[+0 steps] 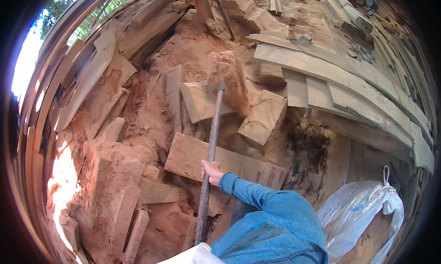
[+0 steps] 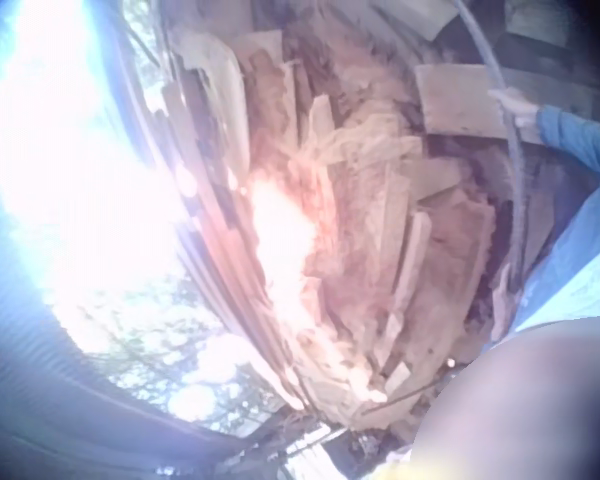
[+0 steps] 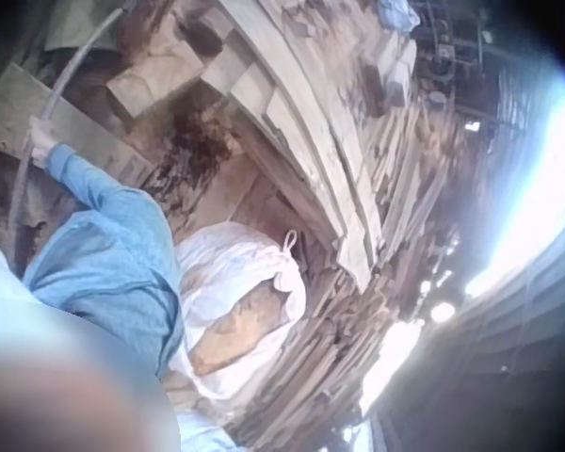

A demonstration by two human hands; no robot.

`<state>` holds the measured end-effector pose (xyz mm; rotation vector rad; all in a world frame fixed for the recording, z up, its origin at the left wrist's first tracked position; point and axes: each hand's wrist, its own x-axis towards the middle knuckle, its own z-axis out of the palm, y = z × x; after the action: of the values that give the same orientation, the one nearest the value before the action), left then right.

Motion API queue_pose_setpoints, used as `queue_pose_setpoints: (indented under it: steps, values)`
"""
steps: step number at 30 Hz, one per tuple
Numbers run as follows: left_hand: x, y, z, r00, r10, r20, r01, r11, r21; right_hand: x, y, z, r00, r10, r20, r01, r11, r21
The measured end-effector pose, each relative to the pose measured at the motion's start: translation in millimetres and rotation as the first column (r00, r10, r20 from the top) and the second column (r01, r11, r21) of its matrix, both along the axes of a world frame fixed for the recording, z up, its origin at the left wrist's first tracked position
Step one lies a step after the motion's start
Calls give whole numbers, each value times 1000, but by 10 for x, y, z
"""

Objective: The person uses a shovel to scoop sawdust from a large pile and transfers it into a white sack. The action is repeated continuously, with the person digging into the pile and lifting the material into the bag.

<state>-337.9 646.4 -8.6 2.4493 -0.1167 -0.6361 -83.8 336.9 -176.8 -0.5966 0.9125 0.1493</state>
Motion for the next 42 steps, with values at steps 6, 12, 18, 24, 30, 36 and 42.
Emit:
queue_pose_setpoints:
  steps: [6,12,18,24,30,36,42]
  values:
    - [-279,-399,465,989,144,-19,-143,989,48,-52,-152,420,982,41,184,-25,995,-92]
    - [-659,-634,984,992,112,60,-112,994,-1,-348,-482,1198,942,-74,328,96,994,-53]
    - [-790,527,314,814,-548,192,413,779,471,-1023,-1016,1893,902,-208,378,182,978,106]
    - [-520,667,190,584,-786,202,583,579,570,-1955,-1705,2009,824,-429,370,415,902,122]
    - [-392,-1190,1098,737,-643,210,645,761,69,-3072,-2513,1773,629,-701,335,705,696,134]
    - [-94,-2475,789,460,-839,290,887,447,-113,-4412,-3155,1620,327,-901,283,926,366,93]
    - [63,-3738,602,129,-936,328,987,154,49,-5608,-3335,1516,-94,-952,291,992,-65,110]
